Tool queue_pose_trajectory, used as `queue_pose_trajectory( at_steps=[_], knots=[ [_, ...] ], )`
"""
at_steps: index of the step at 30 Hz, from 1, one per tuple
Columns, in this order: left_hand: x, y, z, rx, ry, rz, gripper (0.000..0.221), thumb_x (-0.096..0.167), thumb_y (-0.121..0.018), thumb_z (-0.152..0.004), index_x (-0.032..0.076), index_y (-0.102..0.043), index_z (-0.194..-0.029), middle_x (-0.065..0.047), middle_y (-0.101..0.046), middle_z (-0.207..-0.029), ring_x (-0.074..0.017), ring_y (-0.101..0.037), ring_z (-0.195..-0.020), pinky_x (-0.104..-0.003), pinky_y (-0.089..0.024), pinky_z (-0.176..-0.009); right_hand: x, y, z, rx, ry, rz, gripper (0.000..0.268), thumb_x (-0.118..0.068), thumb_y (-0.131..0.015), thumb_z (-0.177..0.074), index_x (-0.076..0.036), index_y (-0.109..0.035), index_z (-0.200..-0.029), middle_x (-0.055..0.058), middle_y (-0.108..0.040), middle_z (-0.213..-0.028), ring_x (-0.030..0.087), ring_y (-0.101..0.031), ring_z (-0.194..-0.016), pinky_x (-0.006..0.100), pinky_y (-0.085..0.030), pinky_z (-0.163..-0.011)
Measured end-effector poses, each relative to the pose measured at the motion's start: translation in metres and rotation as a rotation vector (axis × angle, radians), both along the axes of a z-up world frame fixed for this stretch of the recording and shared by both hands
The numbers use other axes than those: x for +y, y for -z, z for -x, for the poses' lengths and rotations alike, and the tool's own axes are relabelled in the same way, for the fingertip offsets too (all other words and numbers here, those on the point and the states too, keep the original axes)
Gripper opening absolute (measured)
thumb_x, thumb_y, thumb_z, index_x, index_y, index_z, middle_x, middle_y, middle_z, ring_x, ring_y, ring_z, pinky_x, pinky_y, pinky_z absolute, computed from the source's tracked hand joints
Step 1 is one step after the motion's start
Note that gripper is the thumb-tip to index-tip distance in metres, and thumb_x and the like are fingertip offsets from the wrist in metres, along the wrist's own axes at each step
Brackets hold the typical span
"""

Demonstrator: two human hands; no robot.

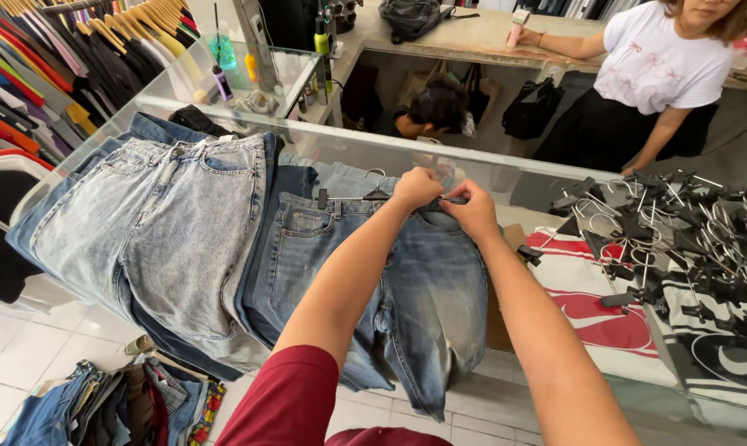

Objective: The person hangs pairs of denim jeans and shorts onto hangers. They pick up a hanger, clip it onto the waistband of the clothing item placed on a glass counter, and then hang the item onto a clothing rack.

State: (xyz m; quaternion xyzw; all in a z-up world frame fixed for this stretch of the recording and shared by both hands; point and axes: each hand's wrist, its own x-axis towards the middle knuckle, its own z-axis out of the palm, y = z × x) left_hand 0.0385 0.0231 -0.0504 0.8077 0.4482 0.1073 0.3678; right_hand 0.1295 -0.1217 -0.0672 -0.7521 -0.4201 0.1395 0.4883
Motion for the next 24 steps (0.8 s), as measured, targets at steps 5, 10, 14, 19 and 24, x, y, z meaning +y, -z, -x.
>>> queue_pose_trajectory(
  at_steps=[5,10,14,19,24],
  knots=[
    [0.007,0.014,-0.003,0.015,0.053,-0.003,0.02,0.04,-0.072,-0.076,0.028,-0.078,-0.091,-0.011,-0.077,-0.106,-0.0313,-0.071,-0.114,-0.041,-0.056,-0.098,0.001,0.002,0.001,-0.038,0.019,0.036,0.031,-0.04,-0.09,-0.072,-0.024,-0.07,-0.091,-0.005,-0.077,-0.089,0.014,-0.071,-0.097,0.03,-0.052,-0.086],
    [0.014,0.019,-0.004,0.021,0.11,-0.059,0.03,0.042,-0.082,-0.063,0.028,-0.077,-0.088,-0.009,-0.078,-0.1,-0.0308,-0.072,-0.111,-0.041,-0.057,-0.096,0.003,0.0,-0.001,-0.029,0.018,0.015,0.032,-0.043,-0.09,-0.075,-0.023,-0.071,-0.091,-0.001,-0.078,-0.09,0.016,-0.072,-0.097,0.034,-0.054,-0.086],
    [0.008,0.013,0.004,0.077,0.21,-0.162,0.033,0.046,-0.076,-0.077,0.022,-0.072,-0.099,-0.012,-0.076,-0.107,-0.0333,-0.071,-0.114,-0.047,-0.056,-0.099,0.003,-0.005,0.008,-0.095,0.016,-0.021,0.025,-0.037,-0.084,-0.08,-0.025,-0.068,-0.094,-0.004,-0.076,-0.092,0.019,-0.07,-0.097,0.038,-0.053,-0.09],
    [-0.029,0.004,0.023,0.024,0.306,-0.306,0.027,0.029,-0.06,-0.093,0.012,-0.045,-0.109,-0.019,-0.063,-0.119,-0.0405,-0.065,-0.121,-0.057,-0.054,-0.1,0.011,0.021,-0.004,-0.342,0.018,-0.166,0.023,-0.027,-0.086,-0.078,-0.023,-0.068,-0.092,-0.002,-0.073,-0.096,0.022,-0.071,-0.097,0.039,-0.056,-0.087],
    [-0.031,0.032,0.03,0.054,0.253,-0.687,0.02,0.037,-0.054,-0.102,0.018,-0.054,-0.109,-0.008,-0.056,-0.115,-0.0309,-0.052,-0.123,-0.056,-0.044,-0.101,0.013,0.026,-0.005,-0.624,0.086,-0.111,0.014,-0.029,-0.084,-0.082,-0.026,-0.07,-0.083,-0.007,-0.064,-0.091,0.023,-0.063,-0.1,0.043,-0.052,-0.087]
  ],
)
